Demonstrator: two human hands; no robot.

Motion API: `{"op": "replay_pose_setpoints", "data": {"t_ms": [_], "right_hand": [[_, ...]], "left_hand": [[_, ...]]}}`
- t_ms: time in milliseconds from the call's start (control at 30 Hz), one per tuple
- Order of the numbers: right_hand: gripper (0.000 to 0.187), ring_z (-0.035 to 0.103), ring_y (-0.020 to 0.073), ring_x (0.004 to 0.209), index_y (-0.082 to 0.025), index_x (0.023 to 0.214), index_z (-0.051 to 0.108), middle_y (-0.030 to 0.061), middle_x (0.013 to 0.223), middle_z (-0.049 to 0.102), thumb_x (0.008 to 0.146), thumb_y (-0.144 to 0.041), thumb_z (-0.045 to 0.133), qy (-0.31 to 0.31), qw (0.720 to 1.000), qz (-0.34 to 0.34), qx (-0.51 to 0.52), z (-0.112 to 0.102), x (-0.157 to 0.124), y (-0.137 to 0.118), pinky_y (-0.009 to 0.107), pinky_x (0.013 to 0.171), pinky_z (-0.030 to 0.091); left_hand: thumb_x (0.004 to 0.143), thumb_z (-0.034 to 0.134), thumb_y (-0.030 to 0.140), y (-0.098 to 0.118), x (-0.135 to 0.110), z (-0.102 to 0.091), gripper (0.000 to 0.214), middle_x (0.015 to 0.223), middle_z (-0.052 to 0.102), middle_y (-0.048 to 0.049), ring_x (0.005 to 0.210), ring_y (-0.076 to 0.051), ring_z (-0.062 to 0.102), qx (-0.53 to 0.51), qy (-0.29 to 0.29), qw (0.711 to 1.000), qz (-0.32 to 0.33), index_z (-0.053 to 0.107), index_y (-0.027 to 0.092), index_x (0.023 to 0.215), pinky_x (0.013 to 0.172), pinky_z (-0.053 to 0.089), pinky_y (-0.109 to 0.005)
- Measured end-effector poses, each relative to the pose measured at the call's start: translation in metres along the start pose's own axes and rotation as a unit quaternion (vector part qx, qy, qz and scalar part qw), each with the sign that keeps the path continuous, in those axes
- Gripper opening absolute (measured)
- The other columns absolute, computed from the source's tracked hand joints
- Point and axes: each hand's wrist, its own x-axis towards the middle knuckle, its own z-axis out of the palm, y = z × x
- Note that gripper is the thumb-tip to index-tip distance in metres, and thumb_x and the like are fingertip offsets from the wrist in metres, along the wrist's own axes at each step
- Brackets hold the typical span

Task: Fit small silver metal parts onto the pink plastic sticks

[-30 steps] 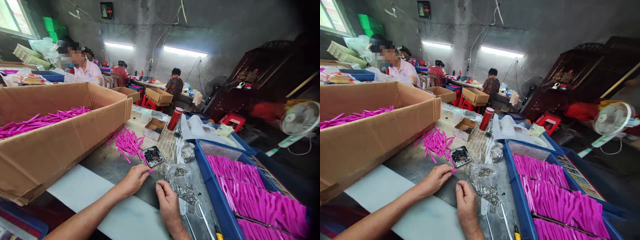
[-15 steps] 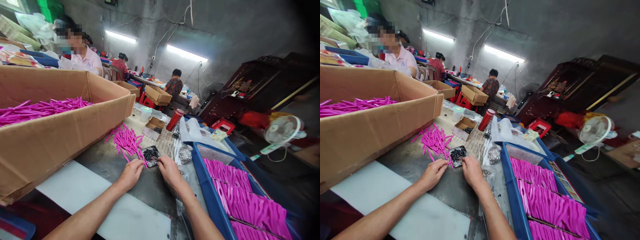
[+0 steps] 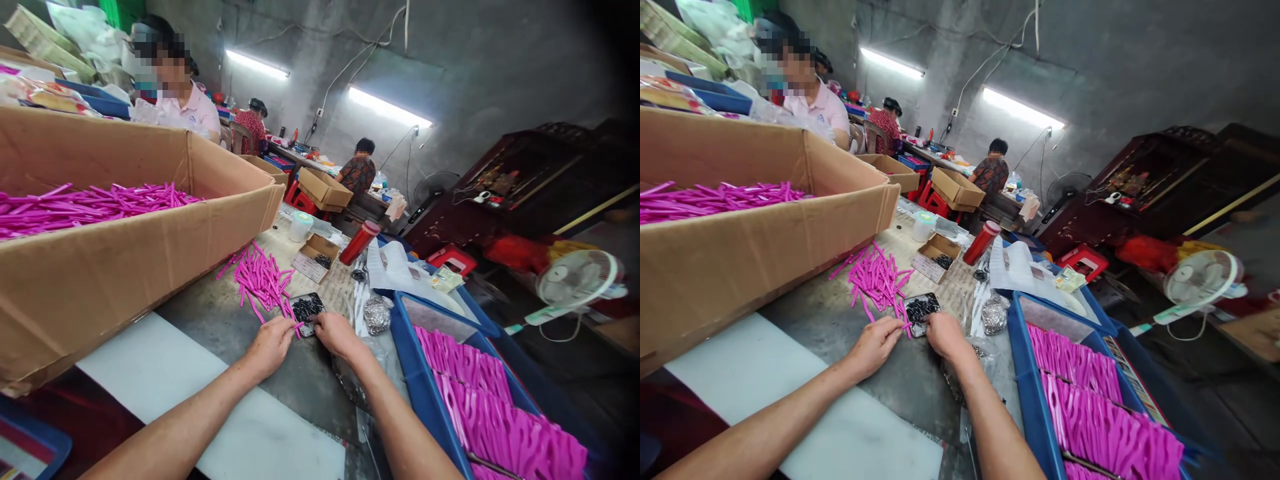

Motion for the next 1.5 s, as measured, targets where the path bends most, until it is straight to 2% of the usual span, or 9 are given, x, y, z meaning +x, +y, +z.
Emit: {"op": "replay_pose_setpoints", "data": {"t_ms": [267,467,600,667,767,867,1233,1400,1500], "right_hand": [[0.020,0.056,0.0186,0.069,-0.015,0.071,0.062,0.0079,0.072,0.063,0.069,-0.011,0.042,0.006,0.999,-0.010,0.039,0.006,0.004,0.002,0.024,0.056,0.031],[0.019,0.053,0.0166,0.064,-0.014,0.065,0.060,0.0058,0.065,0.061,0.068,-0.009,0.041,0.031,0.993,-0.020,0.113,0.002,0.000,0.004,0.023,0.055,0.031],[0.020,0.050,0.0134,0.061,-0.014,0.069,0.058,0.0013,0.064,0.057,0.073,-0.016,0.038,0.057,0.978,-0.037,0.195,-0.001,-0.007,0.006,0.021,0.054,0.033],[0.020,0.047,0.0126,0.057,-0.013,0.068,0.056,-0.0004,0.060,0.054,0.074,-0.022,0.039,0.078,0.946,-0.041,0.312,-0.001,-0.012,0.005,0.021,0.051,0.033],[0.017,0.042,0.0110,0.051,-0.014,0.064,0.054,-0.0030,0.054,0.048,0.069,-0.028,0.047,0.101,0.853,-0.037,0.511,0.000,-0.019,0.000,0.021,0.049,0.031],[0.015,0.038,0.0093,0.049,-0.014,0.063,0.054,-0.0044,0.053,0.045,0.066,-0.030,0.054,0.107,0.785,-0.018,0.609,0.004,-0.025,-0.009,0.021,0.047,0.029],[0.016,0.029,0.0071,0.043,-0.015,0.062,0.052,-0.0055,0.048,0.039,0.063,-0.029,0.059,0.058,0.581,0.009,0.812,0.018,-0.033,-0.041,0.021,0.044,0.022],[0.014,0.030,0.0068,0.044,-0.016,0.064,0.049,-0.0047,0.051,0.040,0.065,-0.026,0.059,0.014,0.498,0.008,0.867,0.020,-0.036,-0.045,0.022,0.048,0.028],[0.012,0.030,0.0068,0.045,-0.016,0.064,0.048,-0.0044,0.054,0.039,0.066,-0.024,0.057,-0.006,0.460,0.004,0.888,0.022,-0.038,-0.046,0.022,0.049,0.030]], "left_hand": [[0.076,0.040,0.013,0.003,0.001,-0.001,0.021,0.068,0.055,-0.0041,0.067,-0.017,0.051,-0.047,0.004,0.999,-0.023,0.061,0.016,0.077,0.064,0.038,-0.026],[0.072,0.043,0.015,0.001,0.002,-0.001,0.019,0.070,0.056,-0.0032,0.070,-0.017,0.050,-0.129,0.014,0.990,-0.063,0.062,0.016,0.073,0.066,0.035,-0.027],[0.069,0.046,0.017,0.000,0.006,0.001,0.014,0.057,0.051,0.0016,0.058,-0.013,0.046,-0.225,0.009,0.969,-0.105,0.059,0.014,0.066,0.056,0.034,-0.023],[0.067,0.047,0.019,0.001,0.008,0.001,0.012,0.051,0.044,0.0044,0.048,-0.009,0.040,-0.284,-0.005,0.951,-0.126,0.057,0.013,0.064,0.047,0.031,-0.020],[0.066,0.050,0.024,0.004,0.007,0.001,0.012,0.046,0.036,0.0074,0.039,-0.005,0.031,-0.366,-0.029,0.917,-0.157,0.053,0.013,0.065,0.039,0.024,-0.017],[0.063,0.055,0.029,0.006,0.006,0.000,0.017,0.047,0.034,0.0082,0.037,-0.004,0.027,-0.430,-0.046,0.884,-0.178,0.050,0.013,0.067,0.036,0.020,-0.016],[0.057,0.067,0.029,0.010,0.005,-0.005,0.025,0.042,0.037,0.0087,0.036,-0.002,0.029,-0.558,-0.053,0.807,-0.187,0.048,0.013,0.061,0.035,0.019,-0.016],[0.062,0.063,0.028,0.007,0.005,-0.005,0.022,0.044,0.038,0.0082,0.037,-0.003,0.030,-0.575,-0.066,0.795,-0.181,0.050,0.012,0.070,0.035,0.018,-0.016],[0.063,0.063,0.027,0.006,0.005,-0.005,0.022,0.043,0.039,0.0079,0.037,-0.002,0.030,-0.581,-0.076,0.791,-0.178,0.051,0.011,0.073,0.035,0.019,-0.015]]}}
